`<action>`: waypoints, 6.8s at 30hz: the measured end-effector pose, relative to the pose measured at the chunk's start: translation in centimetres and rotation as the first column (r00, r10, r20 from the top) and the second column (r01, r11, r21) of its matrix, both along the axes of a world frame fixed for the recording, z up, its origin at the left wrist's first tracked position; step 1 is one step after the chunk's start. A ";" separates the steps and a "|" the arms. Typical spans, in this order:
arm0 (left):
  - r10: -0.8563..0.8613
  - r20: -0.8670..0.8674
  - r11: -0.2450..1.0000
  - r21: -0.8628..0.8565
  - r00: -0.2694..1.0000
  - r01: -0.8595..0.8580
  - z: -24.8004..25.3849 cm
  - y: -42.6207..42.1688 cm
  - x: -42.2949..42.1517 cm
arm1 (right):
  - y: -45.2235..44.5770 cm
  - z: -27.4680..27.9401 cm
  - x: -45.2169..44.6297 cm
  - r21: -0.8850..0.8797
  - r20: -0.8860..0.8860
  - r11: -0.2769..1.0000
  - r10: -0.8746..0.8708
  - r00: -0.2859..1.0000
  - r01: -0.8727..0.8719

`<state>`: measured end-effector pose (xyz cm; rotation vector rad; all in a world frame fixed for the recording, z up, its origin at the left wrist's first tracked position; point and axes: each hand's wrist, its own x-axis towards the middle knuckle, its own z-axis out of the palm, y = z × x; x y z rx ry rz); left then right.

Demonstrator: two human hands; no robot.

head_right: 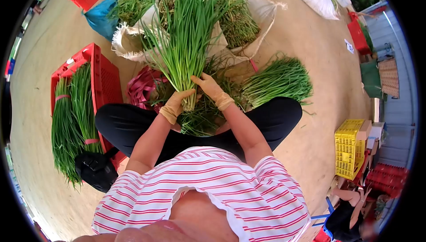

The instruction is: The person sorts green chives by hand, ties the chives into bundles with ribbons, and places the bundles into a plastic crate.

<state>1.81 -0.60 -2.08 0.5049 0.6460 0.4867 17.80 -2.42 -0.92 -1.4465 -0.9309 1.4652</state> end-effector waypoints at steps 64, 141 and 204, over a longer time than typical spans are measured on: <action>0.120 -0.260 0.984 0.161 0.958 -0.080 -0.2 -0.7 2.4 | 4.5 9.7 4.0 -0.009 1.000 0.762 0.001 -0.012 -0.647; -0.078 0.010 0.995 -0.060 0.997 0.078 -2.4 0.4 2.1 | -5.0 4.0 -1.8 0.394 0.870 0.905 -0.309 0.384 -0.163; -0.115 0.045 0.984 -0.133 0.992 0.120 -3.0 0.3 0.6 | -5.4 3.4 -2.9 0.562 0.443 0.811 -0.460 0.770 0.161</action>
